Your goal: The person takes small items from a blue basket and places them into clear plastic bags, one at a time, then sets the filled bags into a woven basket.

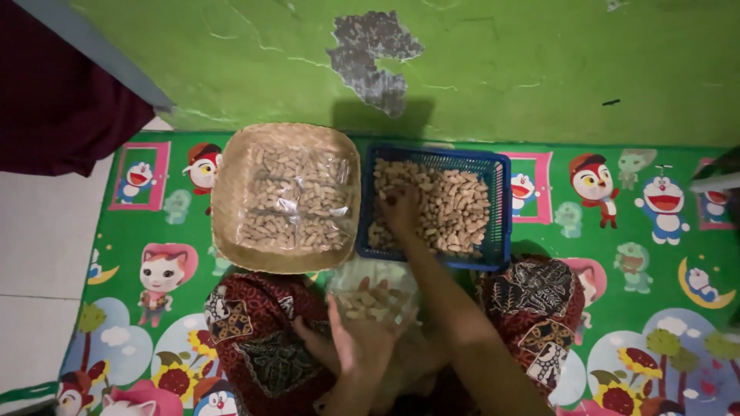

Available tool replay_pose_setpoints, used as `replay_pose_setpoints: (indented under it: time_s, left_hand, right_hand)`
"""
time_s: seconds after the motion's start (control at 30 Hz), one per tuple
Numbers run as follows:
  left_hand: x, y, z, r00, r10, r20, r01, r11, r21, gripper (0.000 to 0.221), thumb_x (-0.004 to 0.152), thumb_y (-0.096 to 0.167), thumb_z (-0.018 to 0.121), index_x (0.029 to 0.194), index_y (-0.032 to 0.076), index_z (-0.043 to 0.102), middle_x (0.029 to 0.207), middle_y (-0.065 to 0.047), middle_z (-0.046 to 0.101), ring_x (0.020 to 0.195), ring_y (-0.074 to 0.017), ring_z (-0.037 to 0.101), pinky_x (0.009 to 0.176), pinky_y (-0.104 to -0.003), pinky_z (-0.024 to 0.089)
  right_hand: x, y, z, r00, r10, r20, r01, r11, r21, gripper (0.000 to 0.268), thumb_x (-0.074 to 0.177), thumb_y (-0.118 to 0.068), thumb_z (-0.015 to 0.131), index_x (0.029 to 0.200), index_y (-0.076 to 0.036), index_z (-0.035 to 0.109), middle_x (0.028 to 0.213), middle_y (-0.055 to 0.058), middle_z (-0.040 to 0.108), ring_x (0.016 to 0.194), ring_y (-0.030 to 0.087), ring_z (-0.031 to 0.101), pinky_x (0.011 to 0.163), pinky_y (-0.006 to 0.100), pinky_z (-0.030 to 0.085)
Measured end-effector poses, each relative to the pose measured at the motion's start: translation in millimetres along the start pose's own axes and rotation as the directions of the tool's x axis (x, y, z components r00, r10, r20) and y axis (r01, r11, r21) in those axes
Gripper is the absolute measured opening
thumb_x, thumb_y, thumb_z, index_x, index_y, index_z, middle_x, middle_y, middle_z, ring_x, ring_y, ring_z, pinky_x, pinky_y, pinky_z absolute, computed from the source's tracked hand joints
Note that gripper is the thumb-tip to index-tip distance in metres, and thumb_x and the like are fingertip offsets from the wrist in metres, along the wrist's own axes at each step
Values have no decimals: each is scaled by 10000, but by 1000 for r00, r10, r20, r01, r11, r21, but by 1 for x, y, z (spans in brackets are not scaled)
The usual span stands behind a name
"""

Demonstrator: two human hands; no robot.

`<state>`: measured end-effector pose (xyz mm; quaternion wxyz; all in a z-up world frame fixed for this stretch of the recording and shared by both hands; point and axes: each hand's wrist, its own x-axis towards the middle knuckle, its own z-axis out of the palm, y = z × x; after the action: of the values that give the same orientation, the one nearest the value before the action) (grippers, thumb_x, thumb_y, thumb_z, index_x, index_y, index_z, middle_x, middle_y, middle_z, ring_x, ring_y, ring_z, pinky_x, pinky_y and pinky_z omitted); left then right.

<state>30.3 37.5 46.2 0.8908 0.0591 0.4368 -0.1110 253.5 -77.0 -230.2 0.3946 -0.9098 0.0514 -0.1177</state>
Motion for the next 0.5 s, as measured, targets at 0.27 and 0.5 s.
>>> replay_pose_setpoints:
  time_s: [0.27, 0.5]
  left_hand:
    - [-19, 3, 13, 999, 23, -29, -23, 1000, 5, 784, 878, 637, 385, 1504, 167, 423, 1530, -162, 430, 1457, -456, 365, 1184, -697, 275]
    - [-26, -4, 9, 1000, 6, 20, -6, 1000, 5, 767, 860, 672, 421, 1432, 161, 430, 1431, -148, 425, 1391, -495, 408, 1155, -709, 304]
  right_hand:
    - [-10, 22, -42, 946, -269, 179, 256, 962, 92, 278, 872, -352, 744, 972, -105, 822, 1211, 105, 697, 1189, 314, 559, 1039, 444, 419]
    - [-49, -33, -142, 979, -39, 200, -41, 923, 383, 267, 777, -122, 871, 943, 47, 747, 1188, 85, 687, 705, 131, 611, 617, 254, 504]
